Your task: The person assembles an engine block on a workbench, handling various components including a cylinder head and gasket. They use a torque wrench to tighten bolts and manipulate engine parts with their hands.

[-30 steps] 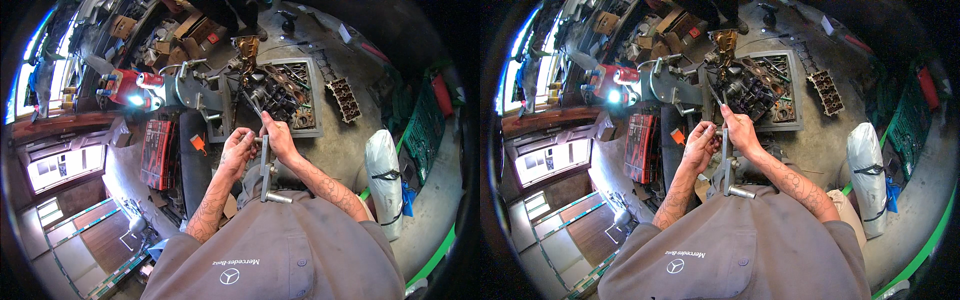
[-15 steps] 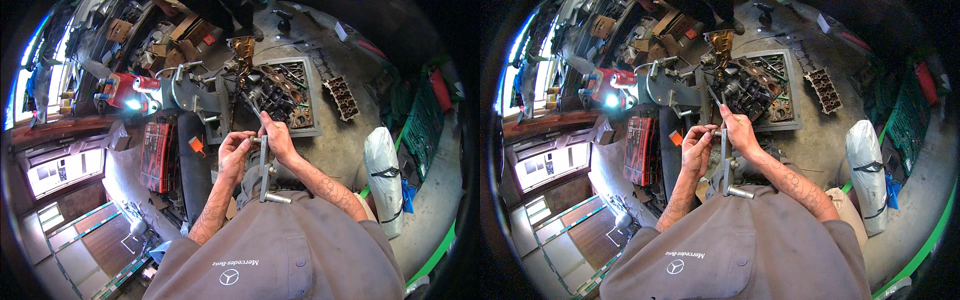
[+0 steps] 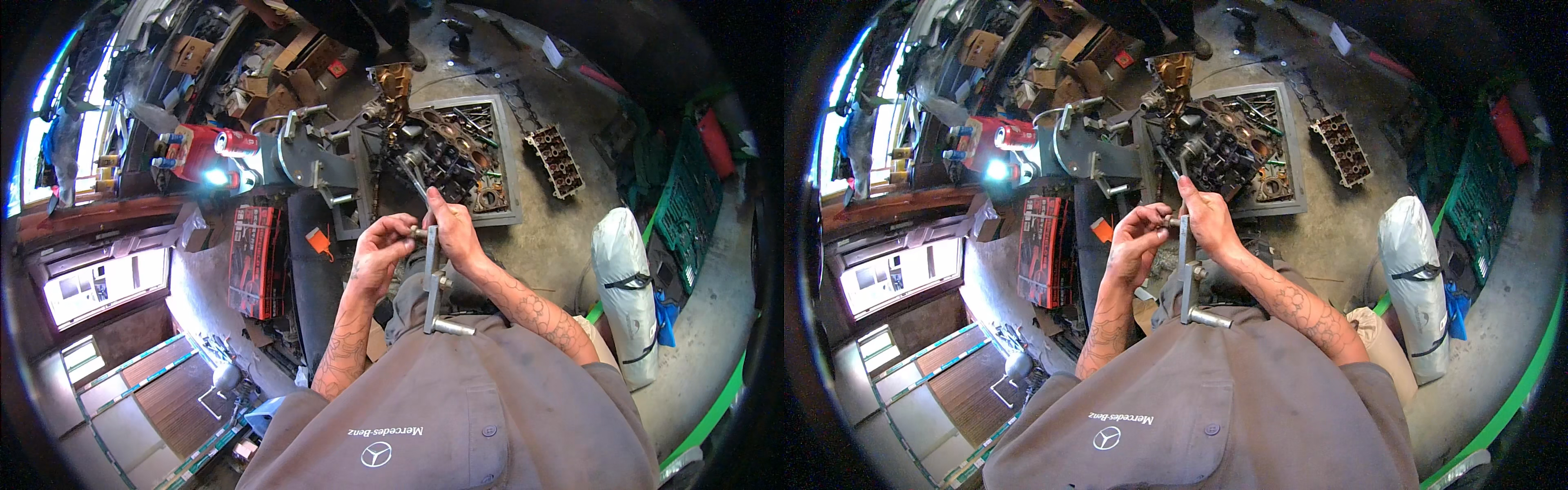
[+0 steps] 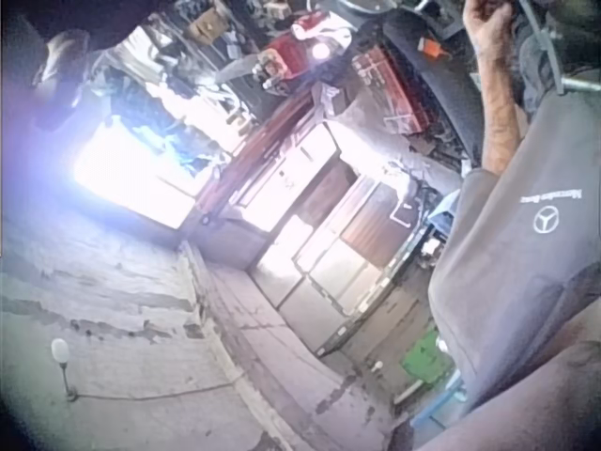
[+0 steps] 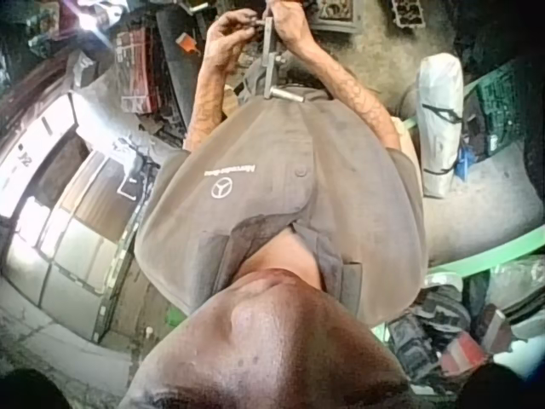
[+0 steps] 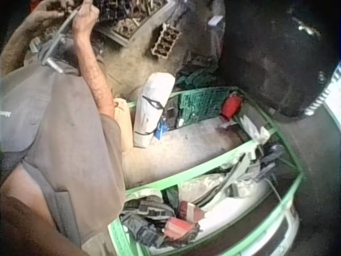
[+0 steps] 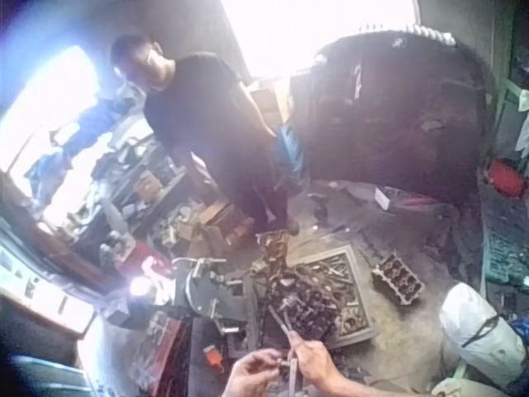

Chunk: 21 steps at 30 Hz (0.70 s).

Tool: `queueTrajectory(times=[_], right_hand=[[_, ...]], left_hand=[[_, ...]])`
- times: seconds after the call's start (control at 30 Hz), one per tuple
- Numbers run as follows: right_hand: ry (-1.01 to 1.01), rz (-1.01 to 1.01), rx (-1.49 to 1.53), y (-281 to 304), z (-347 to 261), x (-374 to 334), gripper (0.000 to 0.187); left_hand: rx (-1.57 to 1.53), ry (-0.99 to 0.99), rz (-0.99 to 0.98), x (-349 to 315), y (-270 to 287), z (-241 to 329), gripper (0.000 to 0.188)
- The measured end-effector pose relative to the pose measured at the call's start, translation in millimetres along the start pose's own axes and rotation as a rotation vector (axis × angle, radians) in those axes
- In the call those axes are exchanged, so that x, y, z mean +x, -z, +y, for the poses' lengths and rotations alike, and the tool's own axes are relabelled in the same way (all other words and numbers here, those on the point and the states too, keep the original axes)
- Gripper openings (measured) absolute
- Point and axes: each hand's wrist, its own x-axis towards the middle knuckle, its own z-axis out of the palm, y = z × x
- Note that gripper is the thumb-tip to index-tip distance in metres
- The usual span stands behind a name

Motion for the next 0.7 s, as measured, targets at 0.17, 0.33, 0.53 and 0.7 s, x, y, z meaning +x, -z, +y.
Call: queueTrajectory(times=[0.17,0.33,0.53,0.7], right_hand=[[0.081,0.032,-0.211,-11.8,-8.2,-3.5,0.048],[0.016,0.091,0.016,-2.6,4.0,-3.3,0.055],[0.036,-0.009,-0.032,-24.6,-4.3,-7.2,0.057],[0.048,0.025,-0.068,-24.1,-6.4,-4.9,0.057]], left_hand=[[0.421,0.204,0.164,-5.1,-2.0,23.4,0.019],[-0.01,-0.14,-0.142,-1.6,6.1,7.1,0.014],[0.251,-0.08,-0.002,-17.1,15.5,3.1,0.014],[0.17,-0.045,0.099,-20.4,14.2,4.8,0.017]])
